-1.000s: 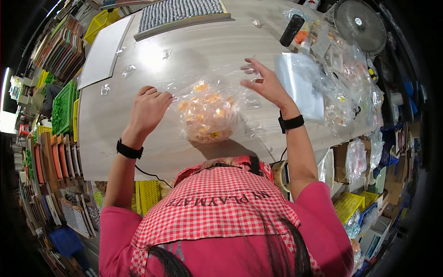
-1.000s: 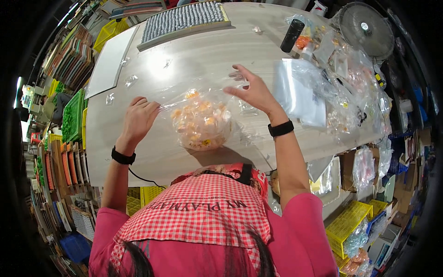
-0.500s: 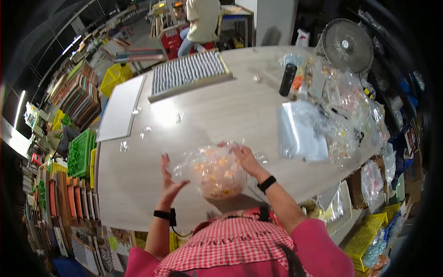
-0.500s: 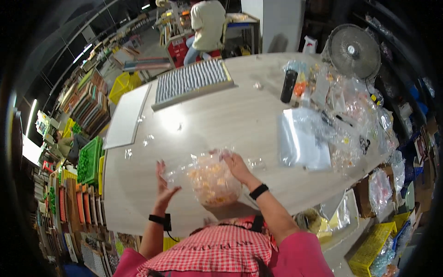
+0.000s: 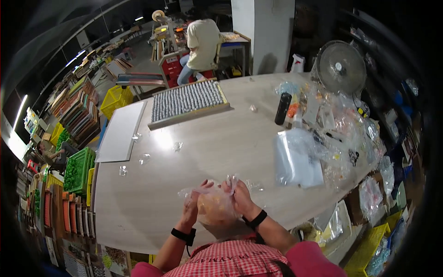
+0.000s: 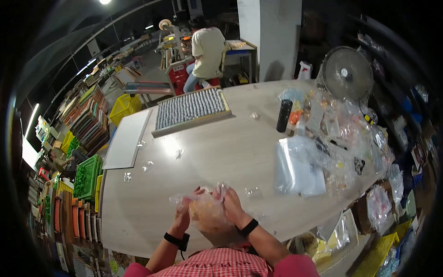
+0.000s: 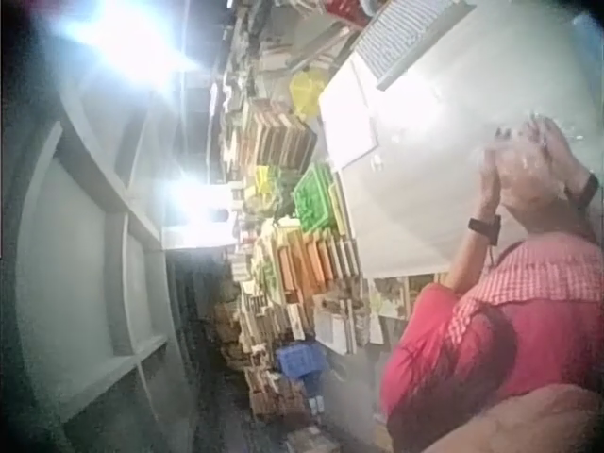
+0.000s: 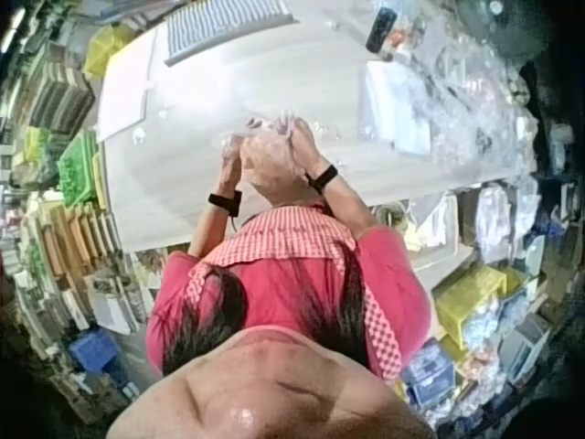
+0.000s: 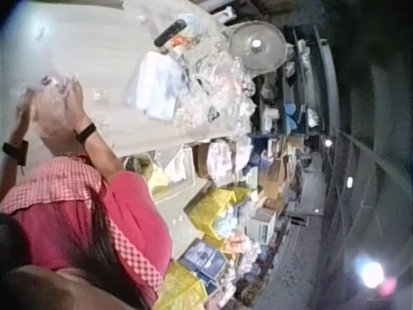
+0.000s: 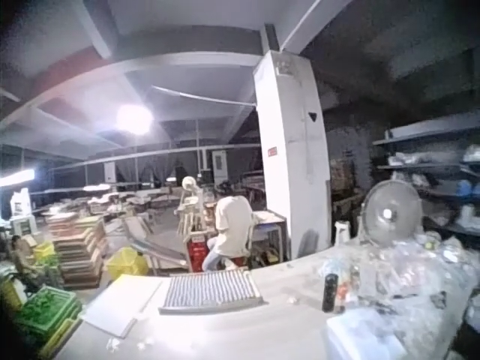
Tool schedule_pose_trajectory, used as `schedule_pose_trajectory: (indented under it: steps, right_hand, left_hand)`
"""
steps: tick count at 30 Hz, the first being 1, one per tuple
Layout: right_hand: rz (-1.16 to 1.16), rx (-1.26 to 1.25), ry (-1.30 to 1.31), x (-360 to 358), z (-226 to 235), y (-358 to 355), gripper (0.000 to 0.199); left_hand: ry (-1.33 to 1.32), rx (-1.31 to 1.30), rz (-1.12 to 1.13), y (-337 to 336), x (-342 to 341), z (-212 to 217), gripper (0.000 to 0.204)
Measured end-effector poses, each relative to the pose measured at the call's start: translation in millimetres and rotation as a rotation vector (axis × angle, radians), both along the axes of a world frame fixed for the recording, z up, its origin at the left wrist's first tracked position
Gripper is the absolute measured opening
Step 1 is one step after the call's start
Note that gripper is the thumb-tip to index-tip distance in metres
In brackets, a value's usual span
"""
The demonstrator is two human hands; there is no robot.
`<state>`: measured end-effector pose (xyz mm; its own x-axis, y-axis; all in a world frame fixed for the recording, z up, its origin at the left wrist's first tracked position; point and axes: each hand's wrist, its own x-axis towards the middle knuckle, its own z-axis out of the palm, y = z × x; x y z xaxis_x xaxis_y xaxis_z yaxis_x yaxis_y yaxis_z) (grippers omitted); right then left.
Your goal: Gathering small parts from bins, placing them into plastic bags, and marking the bags with a pen.
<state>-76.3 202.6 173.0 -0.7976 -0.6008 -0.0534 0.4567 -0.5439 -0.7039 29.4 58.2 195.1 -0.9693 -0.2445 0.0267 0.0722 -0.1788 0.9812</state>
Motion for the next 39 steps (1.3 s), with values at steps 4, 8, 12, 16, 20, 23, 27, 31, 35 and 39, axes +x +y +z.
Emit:
schedule_pose_trajectory:
  steps: [4, 8, 12, 16, 20, 23, 27, 31, 35, 39]
  right_hand:
    - [-0.085, 0.175, -0.086, -9, -14, 0, 0.021]
    - [-0.090, 0.076, -0.183, -28, -15, -4, 0.026]
    - [-0.053, 0.086, -0.280, -32, 7, -4, 0.026]
    - [-0.065, 0.003, -0.339, -33, -12, 4, 0.027]
    - [-0.179, 0.080, -0.337, -24, -20, -5, 0.028]
    - [-0.046, 0.277, 0.069, -25, -26, -7, 0.026]
    - [-0.048, 0.656, 0.476, -19, -25, -11, 0.030]
    - [-0.213, 0.851, 1.125, -8, -40, -14, 0.042]
    - [-0.191, 0.897, 1.215, -1, -57, -15, 0.033]
    - [-0.178, 0.897, 1.190, -1, -73, -13, 0.029]
  left_hand:
    - [-0.252, -0.172, 0.145, -9, 5, -19, 0.057]
    - [-0.223, -0.282, 0.251, -21, -3, -33, 0.056]
    - [-0.142, -0.169, 0.221, -21, -13, -25, 0.061]
    - [-0.023, 0.002, 0.111, -4, -24, -2, 0.061]
    - [-0.034, -0.022, 0.080, -1, -24, -13, 0.060]
    - [-0.024, -0.292, 0.079, -7, -30, -34, 0.052]
    - [0.060, -0.825, 0.192, -5, -34, -56, 0.025]
    - [0.072, -1.052, 0.319, 0, -25, -78, 0.016]
    - [0.076, -1.007, 0.395, 9, -19, -100, 0.017]
    - [0.068, -1.010, 0.405, 13, -20, -101, 0.021]
